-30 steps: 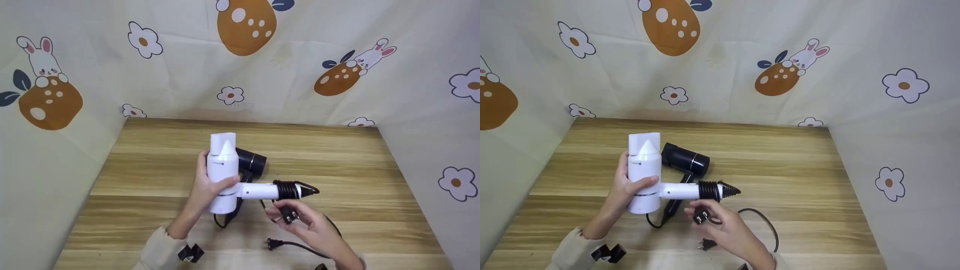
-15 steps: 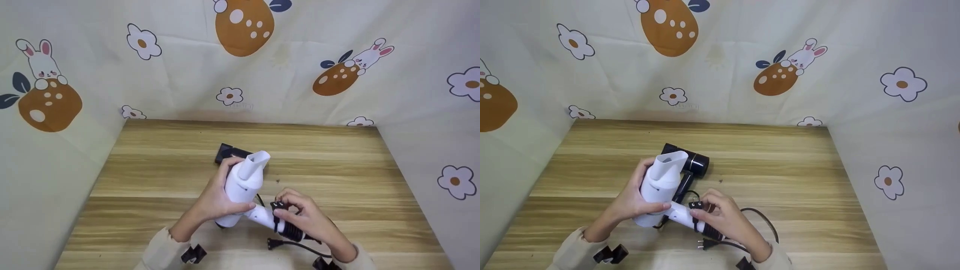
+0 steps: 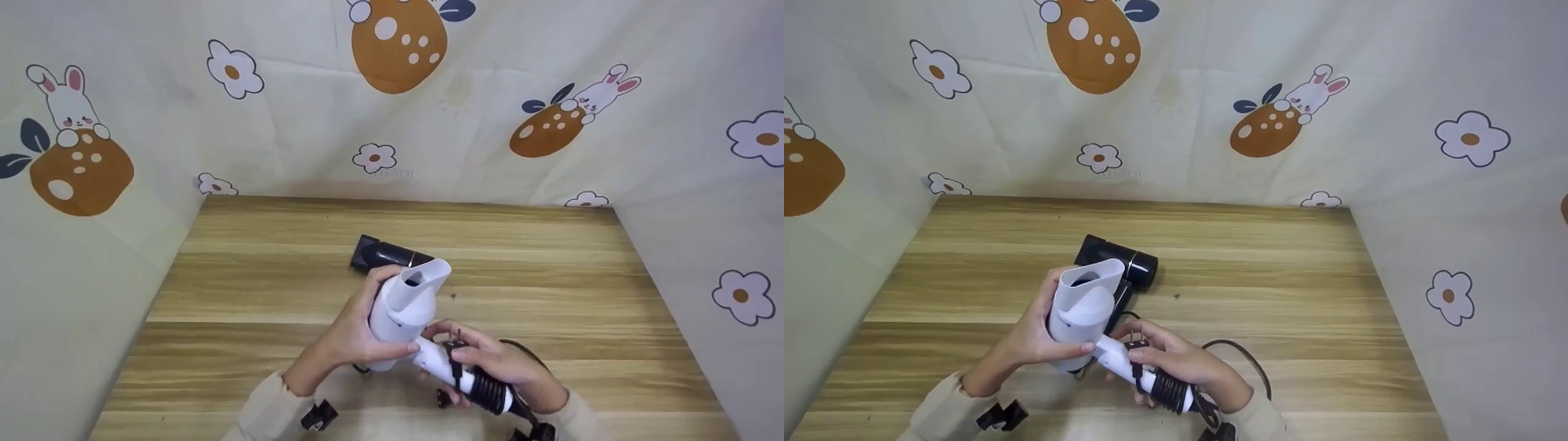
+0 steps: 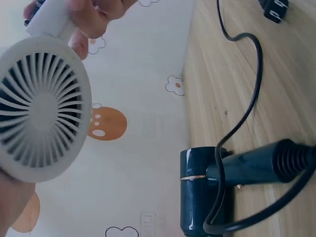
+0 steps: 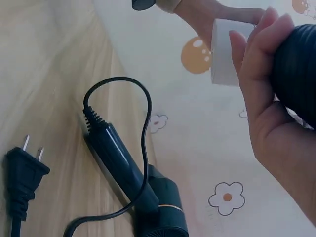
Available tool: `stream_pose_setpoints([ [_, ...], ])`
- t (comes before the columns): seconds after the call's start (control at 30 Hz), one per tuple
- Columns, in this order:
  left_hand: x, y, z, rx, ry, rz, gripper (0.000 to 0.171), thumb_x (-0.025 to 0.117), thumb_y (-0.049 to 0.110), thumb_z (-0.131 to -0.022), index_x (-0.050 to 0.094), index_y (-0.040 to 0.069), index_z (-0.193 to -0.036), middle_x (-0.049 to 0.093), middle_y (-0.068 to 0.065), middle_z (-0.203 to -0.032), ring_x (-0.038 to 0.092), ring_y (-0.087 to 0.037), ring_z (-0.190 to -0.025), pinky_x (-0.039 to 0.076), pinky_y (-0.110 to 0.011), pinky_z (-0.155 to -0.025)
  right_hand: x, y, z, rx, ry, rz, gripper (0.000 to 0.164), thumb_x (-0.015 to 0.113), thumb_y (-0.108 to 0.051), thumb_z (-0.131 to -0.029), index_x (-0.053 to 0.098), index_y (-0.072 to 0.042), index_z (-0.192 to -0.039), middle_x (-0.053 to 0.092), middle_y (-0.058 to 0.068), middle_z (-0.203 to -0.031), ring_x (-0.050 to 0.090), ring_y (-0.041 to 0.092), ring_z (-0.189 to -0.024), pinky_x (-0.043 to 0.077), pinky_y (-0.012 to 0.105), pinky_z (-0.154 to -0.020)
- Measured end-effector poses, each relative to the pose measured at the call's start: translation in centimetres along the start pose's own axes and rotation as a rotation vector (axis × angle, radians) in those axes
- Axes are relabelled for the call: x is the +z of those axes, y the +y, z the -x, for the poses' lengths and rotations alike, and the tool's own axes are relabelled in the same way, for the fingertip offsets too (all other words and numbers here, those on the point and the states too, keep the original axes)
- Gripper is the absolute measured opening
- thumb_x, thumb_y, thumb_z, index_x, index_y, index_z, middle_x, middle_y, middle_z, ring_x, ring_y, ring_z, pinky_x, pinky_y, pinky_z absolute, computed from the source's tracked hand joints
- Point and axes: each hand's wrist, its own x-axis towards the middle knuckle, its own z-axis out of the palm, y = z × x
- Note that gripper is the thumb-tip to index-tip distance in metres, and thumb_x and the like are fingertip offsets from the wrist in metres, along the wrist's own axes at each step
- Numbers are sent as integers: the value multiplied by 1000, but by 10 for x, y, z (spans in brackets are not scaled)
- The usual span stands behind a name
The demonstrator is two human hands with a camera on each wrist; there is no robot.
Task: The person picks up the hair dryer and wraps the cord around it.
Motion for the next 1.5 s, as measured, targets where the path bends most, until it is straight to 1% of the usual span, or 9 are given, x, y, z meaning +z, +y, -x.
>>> stream_pose_setpoints([
  [0.1,-3,-2,-2,-6,-33,-87,89,82,18,-67,31,17,-141,46,-1,-137,48,-18,-120,41,-39,-101,0,-1,4,-31,205,264,40,41,-6,-97,30,-1,-135,52,18,-117,64,12,-79,55,25,-61],
  [0.23,-9,-4,0,-93,-38,-188,84,75,20,-77,27,21,-145,33,4,-147,33,-20,-135,30,-46,-109,-8,0,11,-63,523,619,44,55,-4,-90,36,5,-129,55,29,-109,62,10,-82,56,29,-64],
  [0.43,-18,-12,10,-236,-62,-264,59,68,17,-83,41,15,-136,34,-6,-145,34,-28,-134,31,-54,-107,-43,1,31,8,952,887,40,67,-6,-83,51,-3,-119,61,19,-101,59,12,-79,53,26,-64],
  [0.57,-23,-20,18,-299,-110,-316,49,66,16,-84,47,13,-129,40,-9,-140,38,-32,-130,32,-55,-105,-75,5,51,81,1108,1135,34,71,-11,-80,58,-5,-111,60,16,-98,56,22,-82,47,29,-64],
  [0.77,-29,-32,30,-323,-163,-367,40,64,17,-85,52,11,-123,50,-11,-130,44,-31,-124,35,-53,-103,-124,18,79,212,1203,1364,32,71,-14,-79,61,-6,-108,56,23,-95,55,35,-78,46,47,-63],
  [1.03,-26,-33,34,-401,-243,-346,42,62,20,-86,50,14,-126,46,-13,-135,40,-33,-127,33,-56,-104,-173,37,100,411,1267,1400,34,65,-25,-86,55,-9,-115,51,28,-107,55,45,-86,44,55,-65],
  [1.27,-23,-34,33,-390,-274,-350,41,61,21,-87,50,13,-126,44,-12,-137,39,-33,-129,31,-57,-105,-197,30,94,374,1317,1483,31,64,-15,-87,51,-4,-112,47,30,-101,53,47,-84,43,56,-65],
  [1.4,-23,-33,32,-391,-278,-351,41,61,20,-87,50,14,-126,45,-10,-136,40,-32,-128,31,-56,-105,-204,27,92,309,1281,1571,30,66,-5,-82,52,2,-107,49,32,-92,51,47,-79,42,55,-65],
  [1.5,-24,-32,30,-391,-280,-356,41,61,20,-87,49,14,-127,45,-9,-136,40,-32,-128,32,-56,-105,-204,24,92,298,1234,1605,32,68,-4,-79,52,6,-105,49,35,-95,50,51,-85,41,57,-71],
])
